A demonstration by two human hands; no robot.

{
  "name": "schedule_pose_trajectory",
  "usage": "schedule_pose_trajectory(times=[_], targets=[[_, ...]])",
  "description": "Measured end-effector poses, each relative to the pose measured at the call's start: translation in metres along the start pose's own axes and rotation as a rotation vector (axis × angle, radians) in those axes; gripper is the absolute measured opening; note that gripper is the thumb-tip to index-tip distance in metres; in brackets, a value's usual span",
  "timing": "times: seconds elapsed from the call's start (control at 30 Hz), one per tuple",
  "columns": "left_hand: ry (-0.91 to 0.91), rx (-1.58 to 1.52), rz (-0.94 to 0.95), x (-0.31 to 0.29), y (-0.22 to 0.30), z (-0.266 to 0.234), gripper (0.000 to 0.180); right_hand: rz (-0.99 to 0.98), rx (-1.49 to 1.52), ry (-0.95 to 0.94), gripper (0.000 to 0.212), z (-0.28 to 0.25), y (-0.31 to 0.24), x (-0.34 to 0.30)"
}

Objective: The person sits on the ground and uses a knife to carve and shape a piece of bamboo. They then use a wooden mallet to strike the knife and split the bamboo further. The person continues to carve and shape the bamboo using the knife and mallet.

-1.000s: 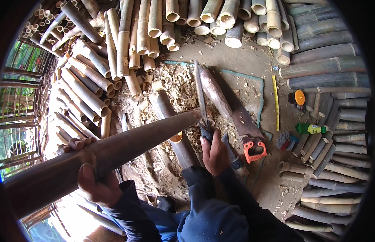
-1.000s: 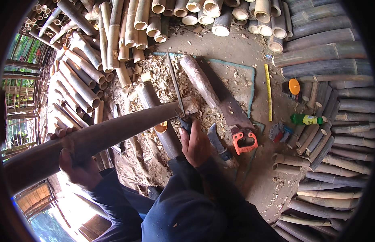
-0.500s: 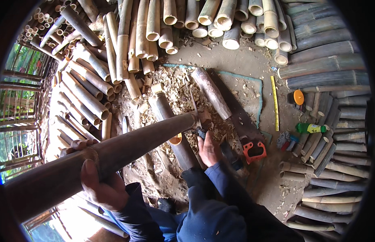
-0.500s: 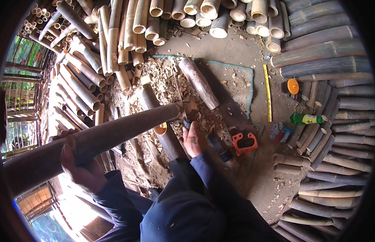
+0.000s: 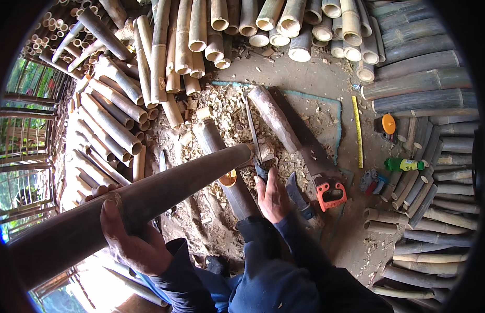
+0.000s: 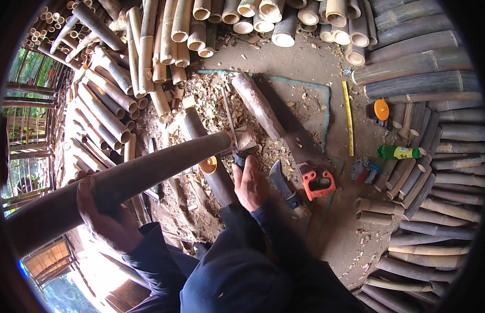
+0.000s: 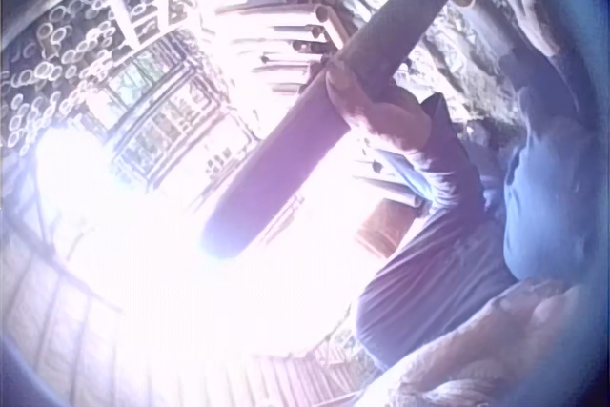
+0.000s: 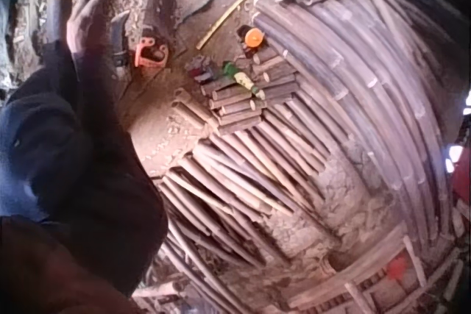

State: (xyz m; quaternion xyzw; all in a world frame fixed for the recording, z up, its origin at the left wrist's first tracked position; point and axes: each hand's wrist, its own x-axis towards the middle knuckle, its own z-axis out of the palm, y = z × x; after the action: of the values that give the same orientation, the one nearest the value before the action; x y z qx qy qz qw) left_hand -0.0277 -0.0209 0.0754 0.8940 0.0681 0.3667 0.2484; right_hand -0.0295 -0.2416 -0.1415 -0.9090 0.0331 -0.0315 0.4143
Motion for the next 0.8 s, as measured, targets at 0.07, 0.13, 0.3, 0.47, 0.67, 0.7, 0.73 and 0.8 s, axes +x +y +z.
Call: schedule_pose_trajectory(times=[0.07, 0.13, 0.3, 0.47, 0.67, 0.7, 0.73, 0.8], targets=[[0.132, -0.453, -0.293, 0.002, 0.005, 0.005, 0.047, -0.077, -0.012, 0.156, 0.04, -0.006, -0.014, -0.001], [0.224, -0.69, -0.515, 0.011, 0.014, 0.009, 0.049, 0.058, -0.153, -0.009, 0.045, 0.008, -0.006, 0.0], [0.043, -1.096, -0.336, 0.027, -0.004, 0.01, 0.058, 0.093, -0.075, -0.062, 0.051, 0.007, 0.015, -0.014], [-0.179, -1.259, -0.338, 0.035, -0.011, -0.01, 0.07, 0.253, 0.049, -0.236, 0.059, -0.035, 0.004, -0.015], [0.253, -0.849, -0.72, 0.032, 0.011, 0.011, 0.056, -0.01, -0.044, -0.1, 0.047, -0.036, 0.017, -0.006], [0.266, -0.853, -0.742, 0.029, 0.01, 0.011, 0.054, 0.012, -0.013, -0.109, 0.044, -0.04, 0.012, -0.005], [0.313, -0.827, -0.753, 0.026, 0.009, 0.009, 0.052, 0.025, 0.026, -0.128, 0.042, -0.047, -0.003, 0.0], [0.4, -0.777, -0.772, 0.019, 0.006, 0.007, 0.05, -0.01, 0.186, -0.146, 0.037, -0.06, -0.022, 0.006]])
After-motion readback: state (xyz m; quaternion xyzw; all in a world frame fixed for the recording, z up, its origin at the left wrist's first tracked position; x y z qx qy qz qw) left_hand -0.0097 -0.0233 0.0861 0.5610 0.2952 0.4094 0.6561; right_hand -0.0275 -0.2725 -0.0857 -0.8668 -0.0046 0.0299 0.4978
